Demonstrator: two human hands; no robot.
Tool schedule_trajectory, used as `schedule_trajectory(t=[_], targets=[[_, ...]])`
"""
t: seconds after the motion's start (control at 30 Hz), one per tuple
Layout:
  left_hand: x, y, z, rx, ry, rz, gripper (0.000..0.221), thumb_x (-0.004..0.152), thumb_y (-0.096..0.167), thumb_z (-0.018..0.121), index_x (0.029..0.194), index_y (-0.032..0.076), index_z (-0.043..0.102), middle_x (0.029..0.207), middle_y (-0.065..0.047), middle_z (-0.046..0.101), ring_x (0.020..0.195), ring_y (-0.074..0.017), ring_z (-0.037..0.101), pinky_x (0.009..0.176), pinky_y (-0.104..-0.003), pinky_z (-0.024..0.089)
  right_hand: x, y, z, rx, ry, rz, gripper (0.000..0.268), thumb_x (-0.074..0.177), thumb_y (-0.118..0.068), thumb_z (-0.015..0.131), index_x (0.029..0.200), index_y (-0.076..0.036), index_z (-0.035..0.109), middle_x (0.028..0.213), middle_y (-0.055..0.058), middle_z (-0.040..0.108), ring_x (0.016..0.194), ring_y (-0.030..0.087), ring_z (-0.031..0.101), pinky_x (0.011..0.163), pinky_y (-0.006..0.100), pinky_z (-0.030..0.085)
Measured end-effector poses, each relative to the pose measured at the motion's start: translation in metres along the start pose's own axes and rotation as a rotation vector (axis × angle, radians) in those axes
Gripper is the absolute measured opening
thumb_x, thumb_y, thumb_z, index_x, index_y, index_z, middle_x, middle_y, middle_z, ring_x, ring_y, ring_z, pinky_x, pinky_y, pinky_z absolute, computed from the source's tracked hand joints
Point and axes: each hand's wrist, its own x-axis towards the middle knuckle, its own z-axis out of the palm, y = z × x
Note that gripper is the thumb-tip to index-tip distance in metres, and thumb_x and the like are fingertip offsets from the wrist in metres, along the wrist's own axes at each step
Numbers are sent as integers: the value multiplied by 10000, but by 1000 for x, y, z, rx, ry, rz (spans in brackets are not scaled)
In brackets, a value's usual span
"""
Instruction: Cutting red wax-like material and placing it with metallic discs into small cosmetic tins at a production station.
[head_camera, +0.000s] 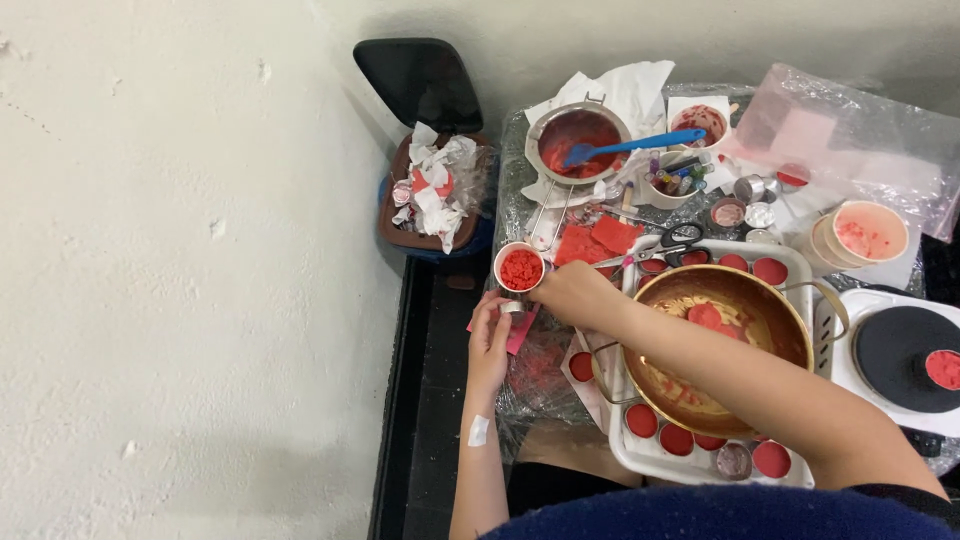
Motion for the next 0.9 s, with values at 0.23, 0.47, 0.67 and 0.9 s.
schedule_trajectory(t=[0.23,0.47,0.67,0.9], targets=[[-2,-10,-1,-53,-11,-104,280,1035,205,554,1279,81,613,1498,-104,527,1189,-156,620,934,-298,530,-1,7,26,-212,-150,-90,15,856,-141,700,858,-142,685,680,47,697,668,236,722,549,377,523],[-10,13,10,-115,-31,-67,281,1063,182,530,1307,68,607,1258,-77,673,1142,-142,635,973,-279,505,-29,4,-39,-170,-91,-110,266,812,-164,696,1056,-117,601,946,67,697,701,229,726,527,369,525],[-24,50,53,-158,-106,-68,255,1070,144,552,1291,37,619,1166,-75,675,1006,-127,615,842,-280,493,-103,-1,-54,605,352,235,191,981,-143,610,1161,-103,561,1230,65,691,961,233,744,712,328,601],[-56,102,146,10,-293,-7,295,998,152,657,1276,64,612,1103,-38,709,944,-97,656,788,-240,549,-213,-18,-36,1357,850,822,265,952,-36,637,1214,-58,613,1156,118,715,946,158,701,682,291,564]])
